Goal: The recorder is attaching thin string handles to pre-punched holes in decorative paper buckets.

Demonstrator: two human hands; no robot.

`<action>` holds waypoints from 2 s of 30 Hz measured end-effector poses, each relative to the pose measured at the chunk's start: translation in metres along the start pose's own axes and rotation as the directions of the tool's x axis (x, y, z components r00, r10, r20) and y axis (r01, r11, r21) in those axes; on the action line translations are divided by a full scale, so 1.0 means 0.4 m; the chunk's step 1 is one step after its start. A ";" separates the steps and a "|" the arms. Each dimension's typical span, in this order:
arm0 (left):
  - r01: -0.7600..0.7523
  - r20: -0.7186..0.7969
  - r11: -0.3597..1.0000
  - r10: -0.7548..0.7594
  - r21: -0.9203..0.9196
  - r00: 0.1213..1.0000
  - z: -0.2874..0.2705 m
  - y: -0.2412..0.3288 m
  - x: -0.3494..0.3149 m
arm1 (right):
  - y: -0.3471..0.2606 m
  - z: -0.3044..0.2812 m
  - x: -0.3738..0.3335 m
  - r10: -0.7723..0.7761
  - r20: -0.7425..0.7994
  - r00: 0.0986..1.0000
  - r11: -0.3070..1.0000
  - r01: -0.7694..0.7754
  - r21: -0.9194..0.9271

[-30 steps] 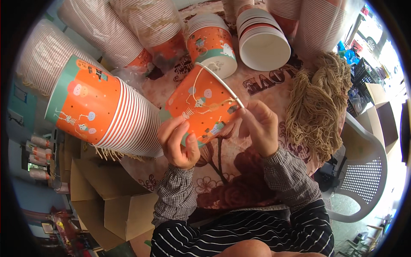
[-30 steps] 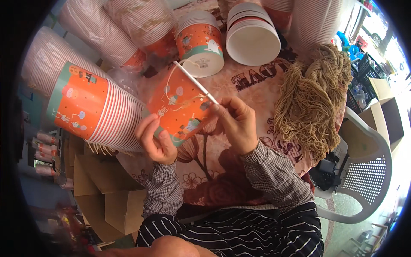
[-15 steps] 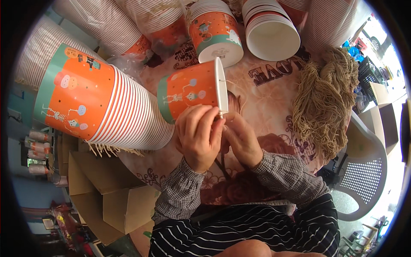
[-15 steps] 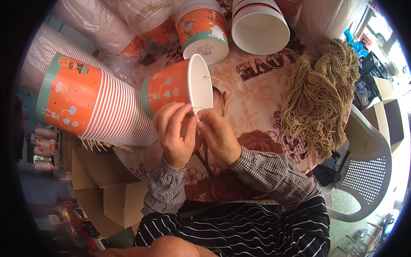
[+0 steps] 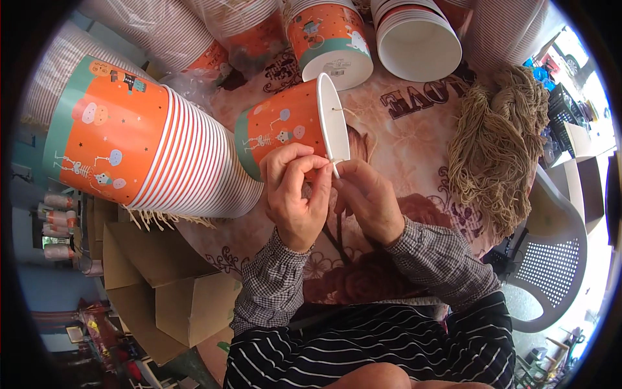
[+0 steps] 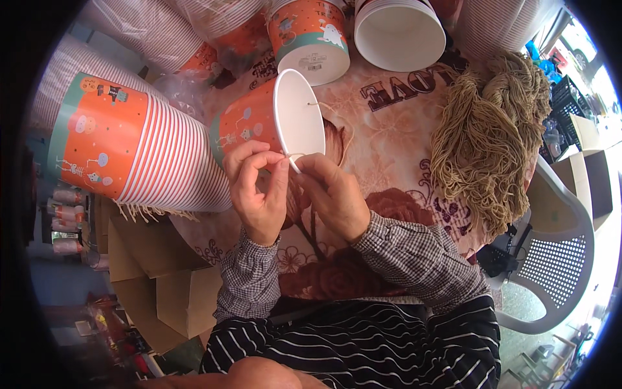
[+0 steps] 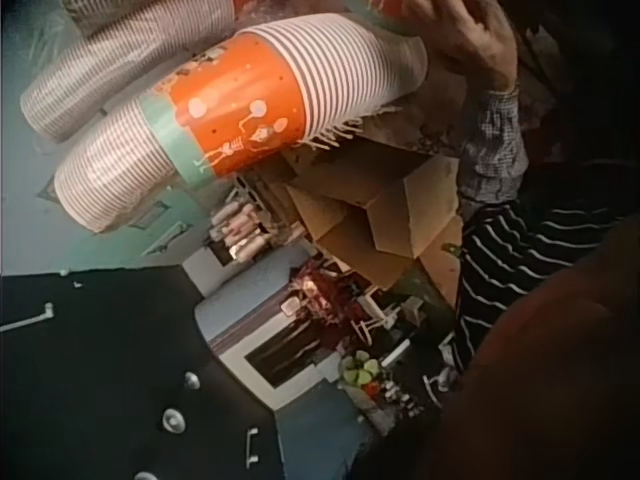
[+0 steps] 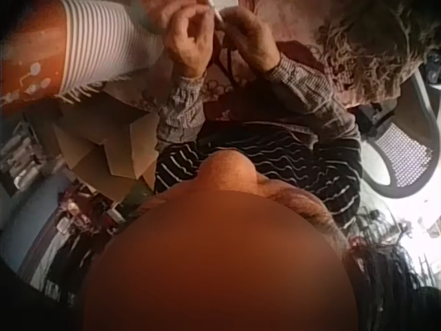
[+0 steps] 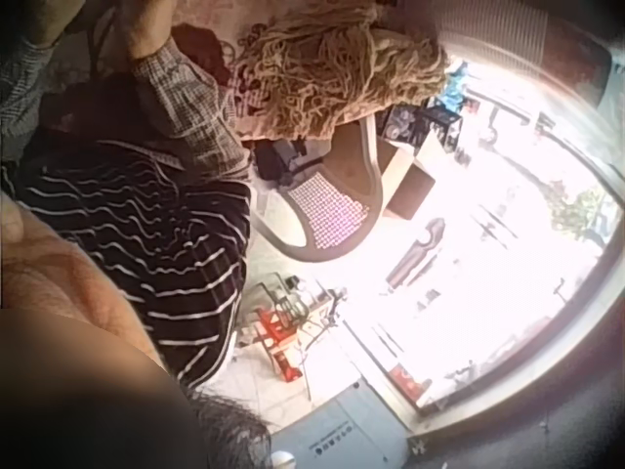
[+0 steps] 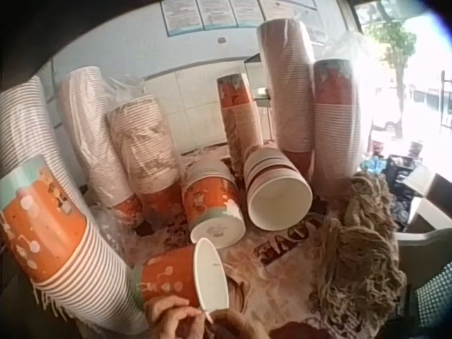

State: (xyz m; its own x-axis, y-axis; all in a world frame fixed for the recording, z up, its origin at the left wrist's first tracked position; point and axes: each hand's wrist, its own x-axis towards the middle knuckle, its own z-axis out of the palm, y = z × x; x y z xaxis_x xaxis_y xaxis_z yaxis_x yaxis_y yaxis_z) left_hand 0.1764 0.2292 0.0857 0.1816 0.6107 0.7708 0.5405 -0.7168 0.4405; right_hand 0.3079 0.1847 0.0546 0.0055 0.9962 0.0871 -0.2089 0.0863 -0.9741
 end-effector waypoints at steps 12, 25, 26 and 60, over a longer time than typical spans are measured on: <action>-0.057 -0.043 0.998 0.057 -0.009 0.997 -0.004 0.006 0.005 | -0.024 -0.009 0.005 0.025 -0.073 0.997 0.999 -0.022 0.038; -0.242 0.022 0.968 0.241 0.062 0.970 0.005 0.002 0.005 | -0.030 -0.014 -0.006 -0.037 -0.063 0.997 0.994 0.030 -0.103; -0.242 0.023 0.968 0.241 0.063 0.970 0.005 -0.001 0.004 | -0.029 -0.015 -0.005 -0.034 -0.066 0.997 0.994 0.027 -0.104; -0.121 0.018 0.992 0.121 -0.020 0.992 -0.009 0.001 0.005 | -0.051 -0.026 0.010 -0.391 -0.051 0.919 0.865 0.348 -0.361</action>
State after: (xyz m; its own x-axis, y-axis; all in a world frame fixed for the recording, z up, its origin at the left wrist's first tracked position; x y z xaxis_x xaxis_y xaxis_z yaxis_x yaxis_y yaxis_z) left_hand 0.1742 0.2289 0.0892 0.2604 0.5253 0.8101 0.4983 -0.7918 0.3533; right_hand 0.3223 0.1871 0.0726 0.1362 0.8826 0.4500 0.1744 0.4258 -0.8879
